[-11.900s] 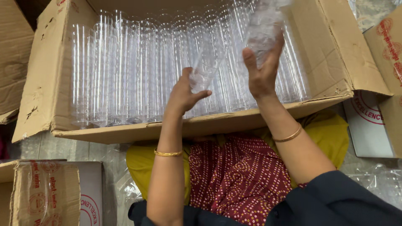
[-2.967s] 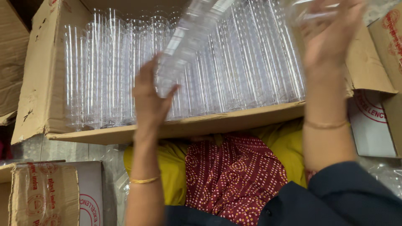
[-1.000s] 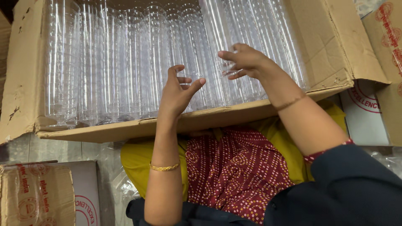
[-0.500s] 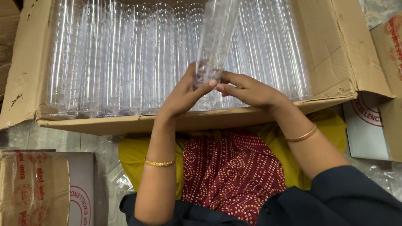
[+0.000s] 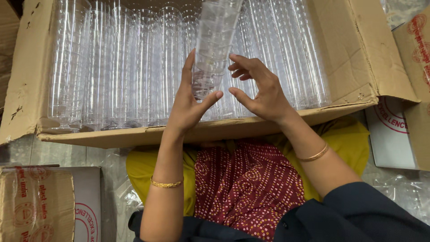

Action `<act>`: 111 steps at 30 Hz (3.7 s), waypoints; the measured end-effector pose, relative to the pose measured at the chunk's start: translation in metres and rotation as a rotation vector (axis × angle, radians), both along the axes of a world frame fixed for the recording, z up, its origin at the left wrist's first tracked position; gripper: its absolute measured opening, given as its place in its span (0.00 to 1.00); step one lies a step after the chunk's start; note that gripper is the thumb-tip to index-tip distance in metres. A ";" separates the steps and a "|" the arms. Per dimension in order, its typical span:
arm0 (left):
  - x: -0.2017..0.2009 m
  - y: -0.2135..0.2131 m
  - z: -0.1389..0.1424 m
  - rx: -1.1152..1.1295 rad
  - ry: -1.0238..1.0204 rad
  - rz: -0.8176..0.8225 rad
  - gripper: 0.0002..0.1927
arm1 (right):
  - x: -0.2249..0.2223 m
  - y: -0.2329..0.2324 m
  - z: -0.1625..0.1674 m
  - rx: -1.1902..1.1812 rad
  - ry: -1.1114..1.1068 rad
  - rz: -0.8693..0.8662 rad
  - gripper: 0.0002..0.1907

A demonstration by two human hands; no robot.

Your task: The person sits on the floor in front of an open cardboard box filled with clear plastic cups. They repeatedly nest cups together to build long stacked columns and place the completed columns back into the box, then wrap a finished stack with clear plastic film.

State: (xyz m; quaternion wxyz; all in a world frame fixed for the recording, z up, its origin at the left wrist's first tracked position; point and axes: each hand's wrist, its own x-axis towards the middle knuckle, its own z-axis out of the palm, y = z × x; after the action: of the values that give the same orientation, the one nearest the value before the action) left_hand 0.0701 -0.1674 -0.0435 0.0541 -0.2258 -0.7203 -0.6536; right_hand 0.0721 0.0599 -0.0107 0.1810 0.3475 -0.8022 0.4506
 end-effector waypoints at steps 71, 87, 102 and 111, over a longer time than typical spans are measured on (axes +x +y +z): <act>0.003 0.022 0.014 -0.630 -0.021 0.327 0.49 | 0.064 -0.028 -0.017 -0.613 -0.311 0.145 0.23; -0.003 0.019 -0.002 -0.475 0.270 0.363 0.43 | -0.017 0.016 0.017 -0.325 -0.480 -0.030 0.34; -0.010 -0.002 -0.016 0.342 -0.066 0.223 0.50 | -0.044 -0.031 -0.036 1.118 -0.795 0.174 0.34; -0.011 -0.003 -0.016 0.266 -0.050 0.228 0.49 | -0.052 -0.045 -0.033 1.221 -0.769 0.089 0.43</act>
State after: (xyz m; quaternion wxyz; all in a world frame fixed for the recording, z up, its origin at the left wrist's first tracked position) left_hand 0.0592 -0.1701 -0.0591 0.1392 -0.1174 -0.6497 -0.7381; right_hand 0.0206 0.0149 -0.0441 -0.3588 0.2358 -0.9029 0.0195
